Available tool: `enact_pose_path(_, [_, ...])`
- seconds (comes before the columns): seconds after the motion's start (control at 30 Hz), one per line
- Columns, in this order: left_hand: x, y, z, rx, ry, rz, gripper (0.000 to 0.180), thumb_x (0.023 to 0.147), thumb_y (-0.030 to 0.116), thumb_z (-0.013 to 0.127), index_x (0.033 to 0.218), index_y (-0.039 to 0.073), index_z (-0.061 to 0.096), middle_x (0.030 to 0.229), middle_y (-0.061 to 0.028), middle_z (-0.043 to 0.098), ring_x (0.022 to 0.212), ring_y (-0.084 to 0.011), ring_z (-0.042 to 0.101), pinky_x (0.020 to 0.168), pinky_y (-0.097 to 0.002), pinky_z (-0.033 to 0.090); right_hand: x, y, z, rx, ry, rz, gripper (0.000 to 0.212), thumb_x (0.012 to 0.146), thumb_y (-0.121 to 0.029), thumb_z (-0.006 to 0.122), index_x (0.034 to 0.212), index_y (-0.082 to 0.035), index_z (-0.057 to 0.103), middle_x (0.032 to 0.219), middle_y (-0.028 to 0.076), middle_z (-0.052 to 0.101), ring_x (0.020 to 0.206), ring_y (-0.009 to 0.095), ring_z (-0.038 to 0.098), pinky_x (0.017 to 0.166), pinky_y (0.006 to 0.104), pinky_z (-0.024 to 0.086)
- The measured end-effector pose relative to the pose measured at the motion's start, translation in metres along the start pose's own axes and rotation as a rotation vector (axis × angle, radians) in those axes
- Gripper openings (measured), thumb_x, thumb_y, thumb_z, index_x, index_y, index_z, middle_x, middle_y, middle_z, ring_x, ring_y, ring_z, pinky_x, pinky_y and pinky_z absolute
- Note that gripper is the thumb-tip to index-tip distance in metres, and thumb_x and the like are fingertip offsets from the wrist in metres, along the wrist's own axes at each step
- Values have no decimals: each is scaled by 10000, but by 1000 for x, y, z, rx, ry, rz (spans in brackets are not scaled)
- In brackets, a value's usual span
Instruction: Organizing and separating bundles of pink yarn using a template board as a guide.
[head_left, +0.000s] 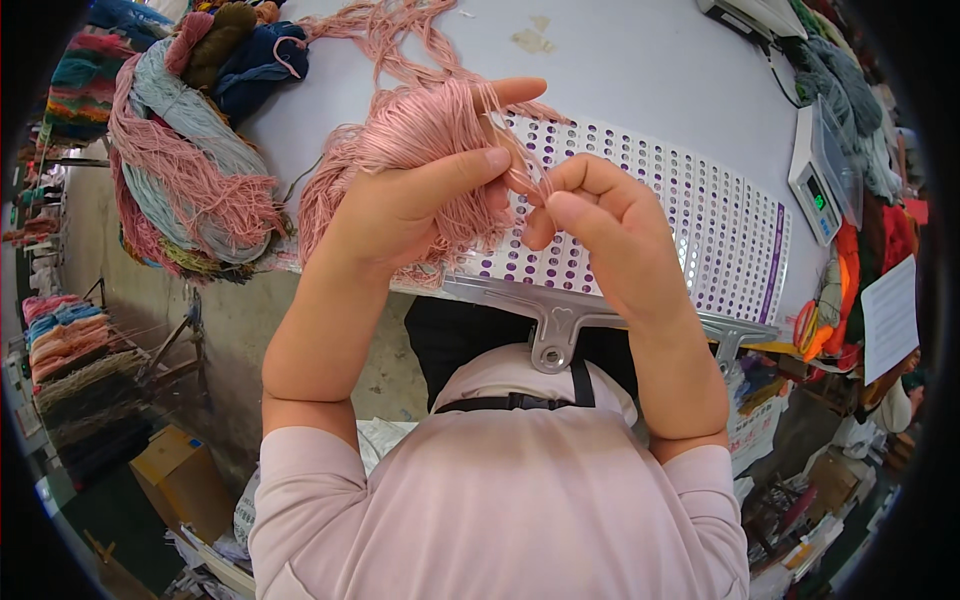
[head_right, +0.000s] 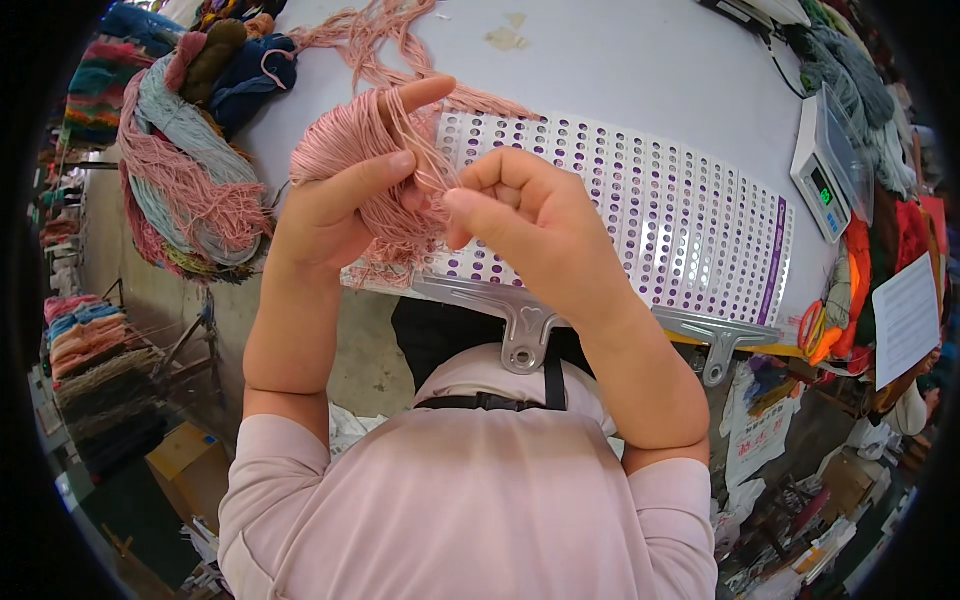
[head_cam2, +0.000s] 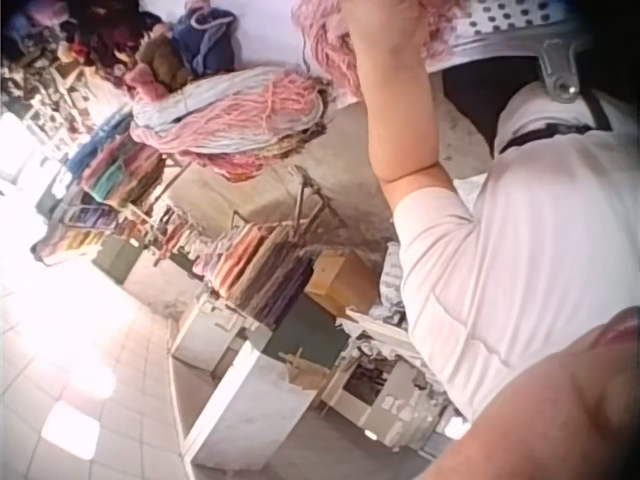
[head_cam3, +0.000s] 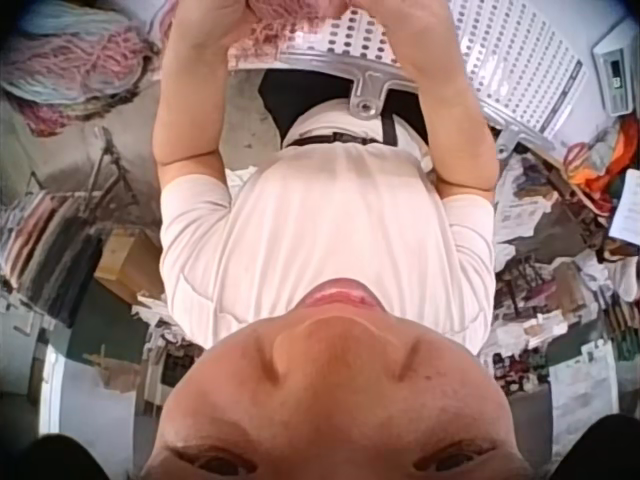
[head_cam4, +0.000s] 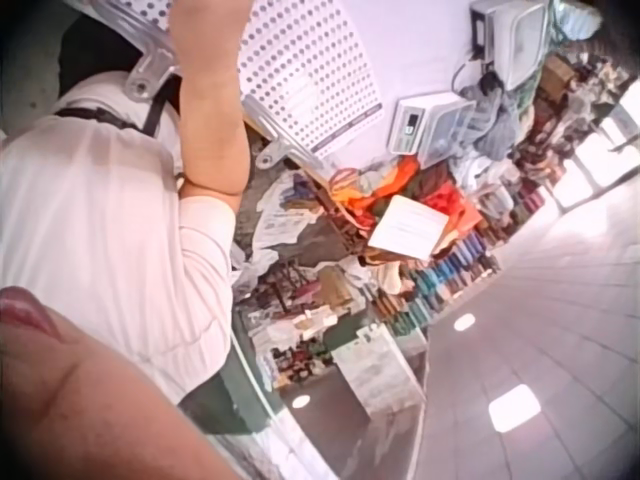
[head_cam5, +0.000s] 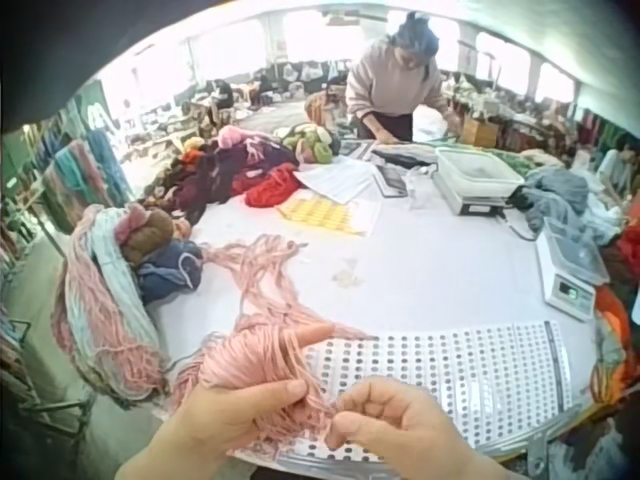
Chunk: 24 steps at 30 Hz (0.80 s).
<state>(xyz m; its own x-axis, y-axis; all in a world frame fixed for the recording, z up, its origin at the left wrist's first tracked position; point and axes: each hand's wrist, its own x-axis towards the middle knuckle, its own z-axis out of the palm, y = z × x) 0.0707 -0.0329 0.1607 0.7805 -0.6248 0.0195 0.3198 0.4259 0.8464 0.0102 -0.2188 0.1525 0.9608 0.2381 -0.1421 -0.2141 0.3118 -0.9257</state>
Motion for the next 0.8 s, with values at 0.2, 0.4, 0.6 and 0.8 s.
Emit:
enact_pose_path(0.2, [0,-7,-5,-178,12,-101,520,938,133,460,1419,-19,338,1240,-184,538,1092,-259,581,895,-369,508,12,-13,-4,119,118,10,97,896,-100,626,898,-8,597,652,-5,561,536,44,477,484,193,357])
enact_pose_path(0.4, [2,-13,-6,-303,-126,-131,563,957,230,438,1463,43,274,1465,-246,311,1273,-330,451,1012,-449,431,12,-10,7,-314,118,-87,166,817,-110,711,921,1,647,569,-77,425,504,10,354,463,209,291])
enact_pose_path(0.6, [2,-9,-8,-335,-117,-114,576,957,256,439,1465,43,271,1479,-258,290,1286,-358,444,1051,-450,393,11,1,4,-338,86,-34,153,796,-121,727,853,10,672,575,-58,478,529,27,385,491,206,306])
enact_pose_path(0.8, [2,-5,-11,-196,-79,-79,611,934,214,509,1459,6,276,1248,-173,528,1123,-258,559,942,-367,462,6,-5,4,-23,29,-10,115,874,-82,652,862,32,666,741,47,634,661,86,573,607,213,467])
